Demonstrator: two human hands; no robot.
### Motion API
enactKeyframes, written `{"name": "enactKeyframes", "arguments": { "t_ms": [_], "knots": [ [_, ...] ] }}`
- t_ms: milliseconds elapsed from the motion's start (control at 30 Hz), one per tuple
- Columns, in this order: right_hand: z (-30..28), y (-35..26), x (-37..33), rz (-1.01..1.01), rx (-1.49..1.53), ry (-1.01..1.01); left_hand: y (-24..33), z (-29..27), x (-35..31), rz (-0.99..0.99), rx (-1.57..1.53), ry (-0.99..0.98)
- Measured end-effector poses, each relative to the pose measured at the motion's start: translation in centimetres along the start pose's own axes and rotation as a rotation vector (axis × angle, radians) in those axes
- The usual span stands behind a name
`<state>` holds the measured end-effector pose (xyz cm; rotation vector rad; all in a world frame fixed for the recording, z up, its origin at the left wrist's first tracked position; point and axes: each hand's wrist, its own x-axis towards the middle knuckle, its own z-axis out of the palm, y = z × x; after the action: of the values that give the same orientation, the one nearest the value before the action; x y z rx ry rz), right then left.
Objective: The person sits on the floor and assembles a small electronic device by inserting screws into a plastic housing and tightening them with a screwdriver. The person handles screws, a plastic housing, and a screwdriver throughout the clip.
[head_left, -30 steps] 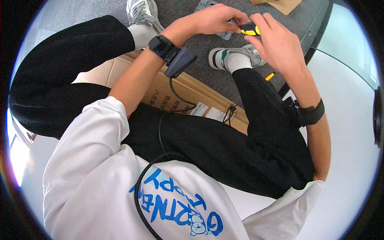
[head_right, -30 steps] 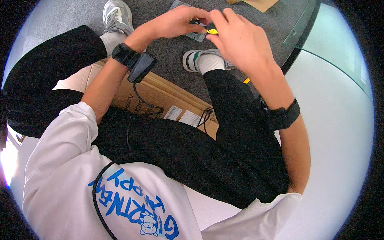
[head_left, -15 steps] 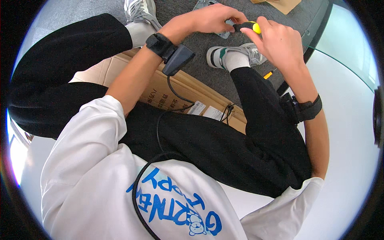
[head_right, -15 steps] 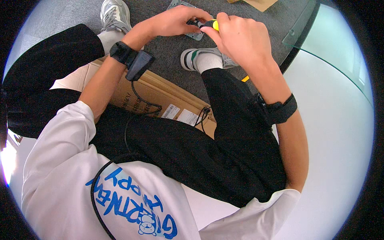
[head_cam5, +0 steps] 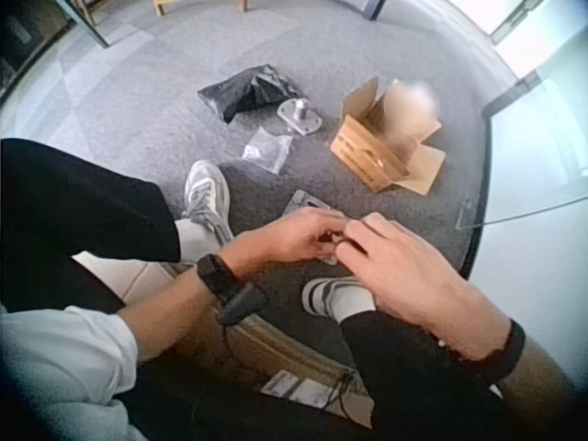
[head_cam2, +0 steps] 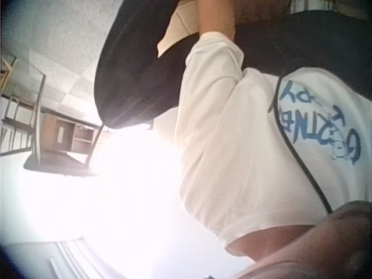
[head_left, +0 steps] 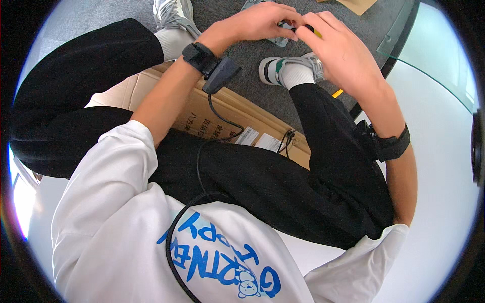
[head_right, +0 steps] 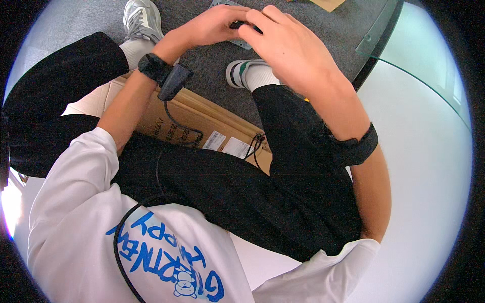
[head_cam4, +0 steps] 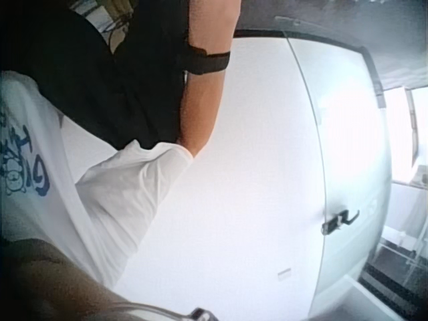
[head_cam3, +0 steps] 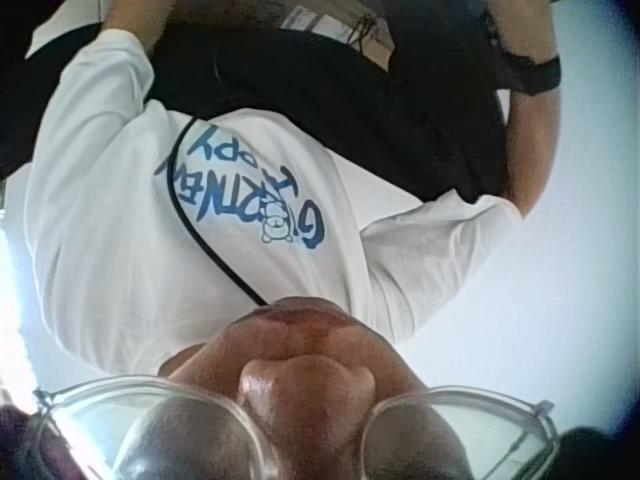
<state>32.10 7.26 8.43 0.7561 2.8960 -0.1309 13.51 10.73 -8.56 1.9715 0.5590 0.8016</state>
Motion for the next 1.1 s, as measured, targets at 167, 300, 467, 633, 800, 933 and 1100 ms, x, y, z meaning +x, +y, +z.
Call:
{"name": "enactKeyframes", "arguments": {
  "t_ms": [167,300,467,633,800,933,1100],
  "knots": [
    [0.4,0.4,-0.4,-0.021,0.047,0.067,0.7,-0.6,-0.1,-0.129,-0.092,-0.055],
    [0.6,1.3,-0.7,-0.003,0.027,0.119,0.5,-0.8,-0.2,-0.070,-0.112,0.035],
    [0.5,1.9,-1.2,-0.008,0.030,0.126,-3.3,-2.7,-1.4,-0.096,0.078,0.230],
    [0.7,1.6,-1.6,0.004,0.066,0.135,-7.4,-4.0,-4.3,-0.284,0.254,0.293],
    [0.6,1.9,-1.8,0.011,0.068,0.141,-7.7,-3.3,-4.8,-0.429,-0.248,-0.074],
    [1.2,2.2,-2.0,0.004,0.091,0.158,-7.0,-1.4,-5.5,-0.598,0.171,-0.094],
    [2.7,2.2,-2.1,0.044,0.035,0.086,-8.3,1.0,-6.2,-0.761,0.286,-0.023]
  ]
}}
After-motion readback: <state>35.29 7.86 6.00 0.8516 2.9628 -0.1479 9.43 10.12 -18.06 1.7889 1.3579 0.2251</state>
